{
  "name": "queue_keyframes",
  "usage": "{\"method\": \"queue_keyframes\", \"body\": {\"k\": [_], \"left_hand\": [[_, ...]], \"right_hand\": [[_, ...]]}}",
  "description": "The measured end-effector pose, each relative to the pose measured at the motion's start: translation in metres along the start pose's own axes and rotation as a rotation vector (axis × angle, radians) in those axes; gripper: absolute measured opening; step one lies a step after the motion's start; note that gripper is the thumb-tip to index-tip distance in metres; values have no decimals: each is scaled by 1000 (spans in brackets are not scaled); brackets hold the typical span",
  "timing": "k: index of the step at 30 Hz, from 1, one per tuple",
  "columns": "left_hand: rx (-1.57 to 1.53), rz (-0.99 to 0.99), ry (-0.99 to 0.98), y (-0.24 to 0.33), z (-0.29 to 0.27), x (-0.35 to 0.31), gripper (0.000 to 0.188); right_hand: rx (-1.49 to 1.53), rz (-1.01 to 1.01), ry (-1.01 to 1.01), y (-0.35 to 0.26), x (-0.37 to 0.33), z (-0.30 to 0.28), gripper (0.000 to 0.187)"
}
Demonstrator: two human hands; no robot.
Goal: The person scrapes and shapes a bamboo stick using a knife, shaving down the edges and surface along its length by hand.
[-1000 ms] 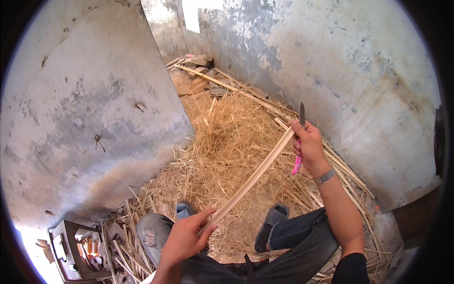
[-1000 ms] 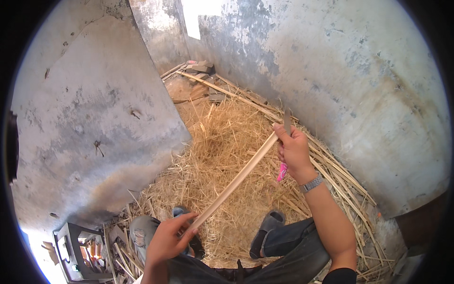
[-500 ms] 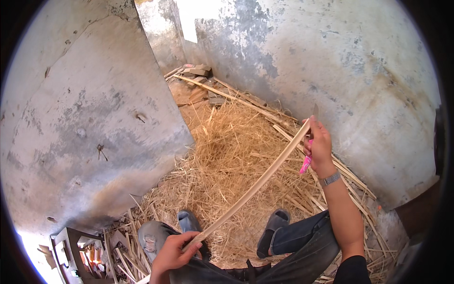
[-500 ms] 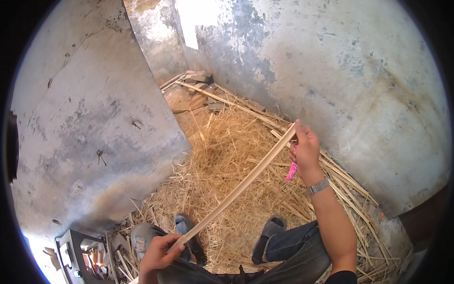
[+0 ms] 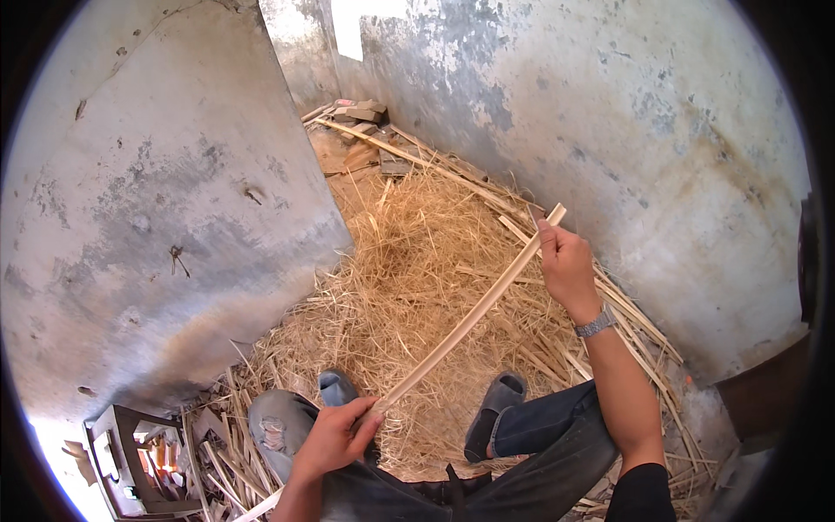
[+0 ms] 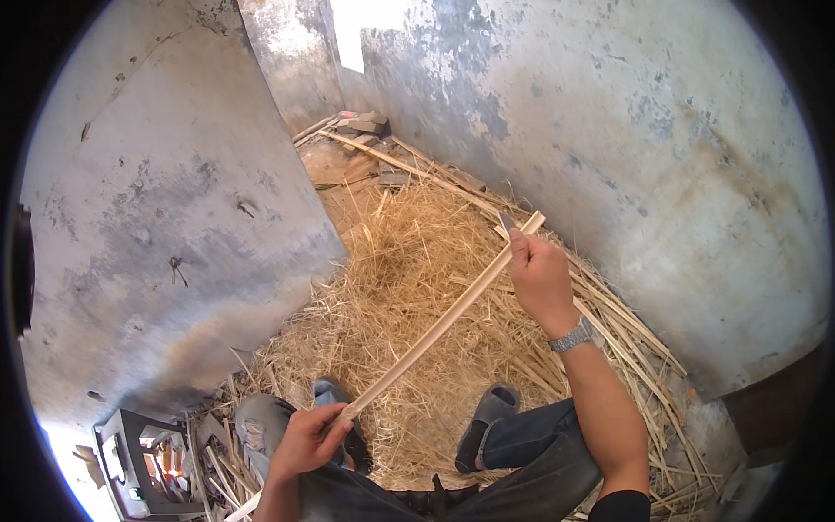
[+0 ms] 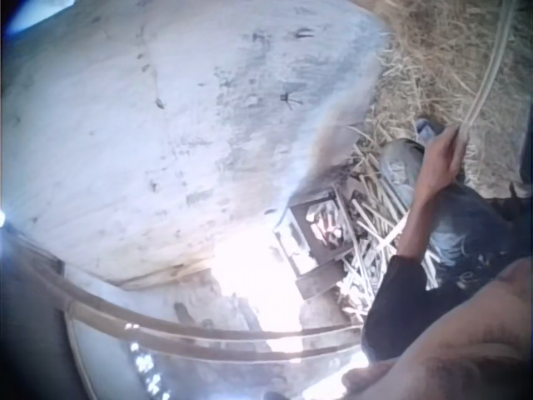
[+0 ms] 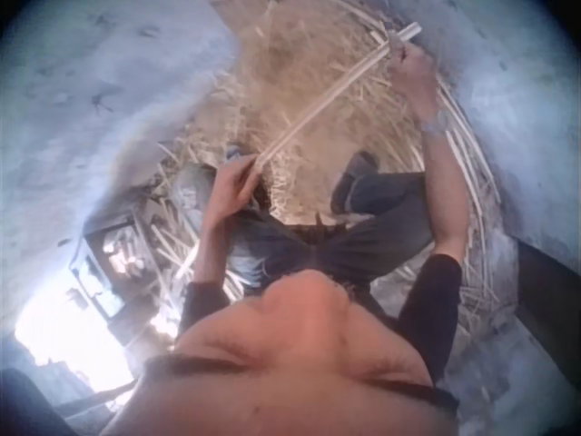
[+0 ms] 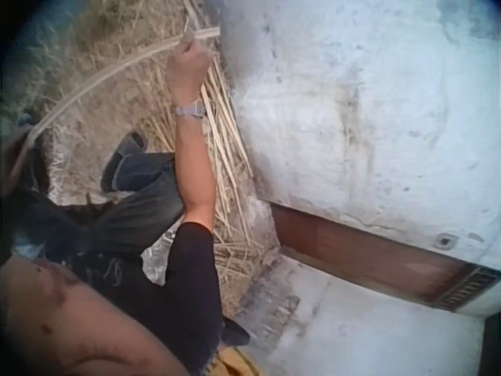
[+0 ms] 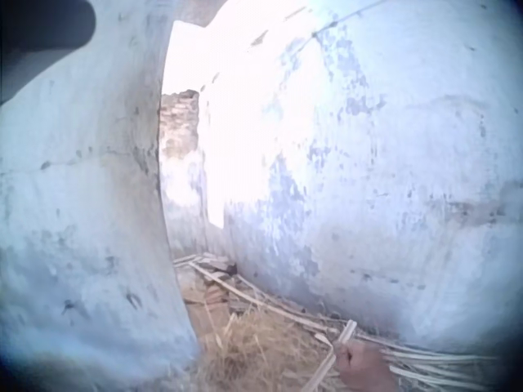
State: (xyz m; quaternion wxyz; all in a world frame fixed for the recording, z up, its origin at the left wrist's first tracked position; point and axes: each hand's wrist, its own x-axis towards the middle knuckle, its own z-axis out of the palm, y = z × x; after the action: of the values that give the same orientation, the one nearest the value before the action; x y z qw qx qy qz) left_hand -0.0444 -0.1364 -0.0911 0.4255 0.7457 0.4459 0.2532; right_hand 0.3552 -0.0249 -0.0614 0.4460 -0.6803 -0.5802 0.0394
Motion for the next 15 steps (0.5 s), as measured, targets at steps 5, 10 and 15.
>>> {"method": "queue_keyframes", "body": {"k": [5,10,15], "left_hand": [[111,31,114,-2,0,5,23],[190,6,231,-12,4,7,23],[179,4,265,-4,4,12,22]], "right_hand": [[-17,-33,-216,-34,-32,23,43],[120,-153,-400,-61,-84,61,43],[109,-252,-394,-60,-88,66,44]]}}
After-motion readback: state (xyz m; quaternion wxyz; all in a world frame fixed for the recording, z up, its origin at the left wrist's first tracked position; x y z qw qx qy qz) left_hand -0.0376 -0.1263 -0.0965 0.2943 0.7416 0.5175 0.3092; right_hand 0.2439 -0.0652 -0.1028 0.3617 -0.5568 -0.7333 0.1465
